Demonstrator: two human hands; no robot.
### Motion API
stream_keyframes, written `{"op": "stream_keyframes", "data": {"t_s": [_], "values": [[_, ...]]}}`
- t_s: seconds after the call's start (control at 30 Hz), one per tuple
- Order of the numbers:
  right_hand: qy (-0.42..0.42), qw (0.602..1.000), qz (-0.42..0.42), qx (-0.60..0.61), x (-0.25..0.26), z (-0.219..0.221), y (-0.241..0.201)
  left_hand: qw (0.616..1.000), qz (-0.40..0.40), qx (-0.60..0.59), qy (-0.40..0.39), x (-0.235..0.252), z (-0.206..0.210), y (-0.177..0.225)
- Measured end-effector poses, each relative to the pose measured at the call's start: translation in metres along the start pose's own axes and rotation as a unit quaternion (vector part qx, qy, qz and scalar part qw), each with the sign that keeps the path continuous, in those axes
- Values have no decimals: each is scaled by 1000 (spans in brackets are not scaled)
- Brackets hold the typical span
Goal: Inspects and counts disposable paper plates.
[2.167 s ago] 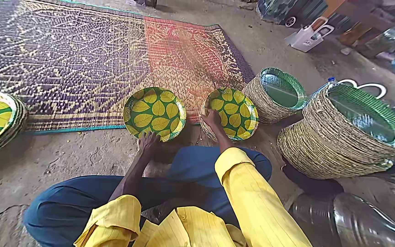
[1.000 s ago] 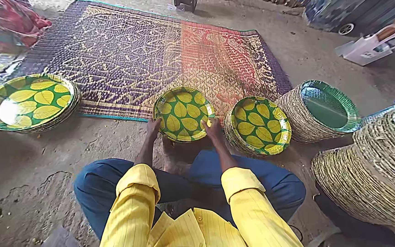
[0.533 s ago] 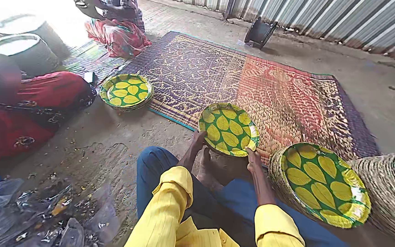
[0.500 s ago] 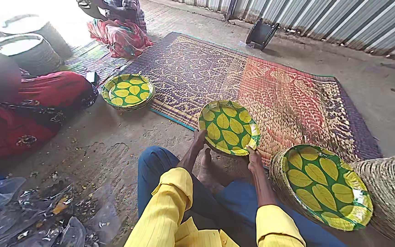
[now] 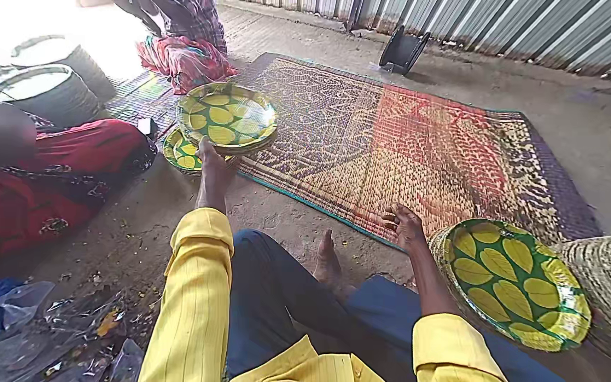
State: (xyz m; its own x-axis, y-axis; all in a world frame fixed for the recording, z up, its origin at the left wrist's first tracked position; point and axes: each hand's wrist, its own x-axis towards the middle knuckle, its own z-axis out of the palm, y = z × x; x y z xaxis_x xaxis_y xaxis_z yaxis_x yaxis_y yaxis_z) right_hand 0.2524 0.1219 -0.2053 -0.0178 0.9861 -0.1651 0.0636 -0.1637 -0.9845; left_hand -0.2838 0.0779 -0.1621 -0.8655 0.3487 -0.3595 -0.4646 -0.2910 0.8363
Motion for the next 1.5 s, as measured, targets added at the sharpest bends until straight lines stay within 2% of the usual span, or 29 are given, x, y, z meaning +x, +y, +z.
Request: {"op": "stream_keyframes", "data": {"t_s": [0.07, 0.13, 0.17, 0.27, 0.33, 0.4, 0.47, 0.53, 0.6, 0.77, 0.87, 0.93, 1.07, 1.17, 1.37, 1.5], "values": [[10, 1000, 10, -24, -4, -23, 0, 999, 14, 20, 36, 20, -25, -13], [29, 998, 12, -58, -12, -48, -4, 990, 23, 121, 72, 23, -49, -38], [42, 996, -2, -75, -15, -61, -7, 985, 15, 161, 63, 16, -57, -49], [99, 983, -59, -140, -18, -100, -18, 985, -52, 163, -11, 2, -49, -75], [118, 957, -83, -253, -14, -130, -20, 959, -27, 262, -108, -4, -29, -87], [100, 920, -88, -369, -7, -151, -10, 882, 79, 400, -234, -18, 2, -89], [54, 877, -54, -474, -9, -154, 6, 775, 163, 496, -355, -56, 37, -88], [23, 830, 0, -557, -16, -149, 28, 668, 196, 548, -463, -104, 62, -104], [32, 803, 44, -594, -22, -143, 40, 576, 214, 576, -540, -149, 74, -139], [108, 820, 128, -547, -24, -150, 37, 429, 240, 610, -621, -225, 51, -238], [99, 820, 153, -543, -27, -163, 40, 324, 226, 639, -660, -257, 37, -267], [94, 822, 161, -538, -24, -163, 40, 276, 216, 651, -673, -273, 30, -278], [80, 817, 163, -548, -24, -162, 36, 221, 217, 663, -681, -285, 16, -291], [73, 801, 165, -571, -22, -159, 33, 231, 202, 664, -682, -283, 8, -292], [78, 786, 168, -590, -23, -152, 23, 216, 215, 670, -676, -284, 5, -293], [109, 805, 178, -555, -24, -154, 21, 202, 225, 669, -679, -288, -1, -294]]}}
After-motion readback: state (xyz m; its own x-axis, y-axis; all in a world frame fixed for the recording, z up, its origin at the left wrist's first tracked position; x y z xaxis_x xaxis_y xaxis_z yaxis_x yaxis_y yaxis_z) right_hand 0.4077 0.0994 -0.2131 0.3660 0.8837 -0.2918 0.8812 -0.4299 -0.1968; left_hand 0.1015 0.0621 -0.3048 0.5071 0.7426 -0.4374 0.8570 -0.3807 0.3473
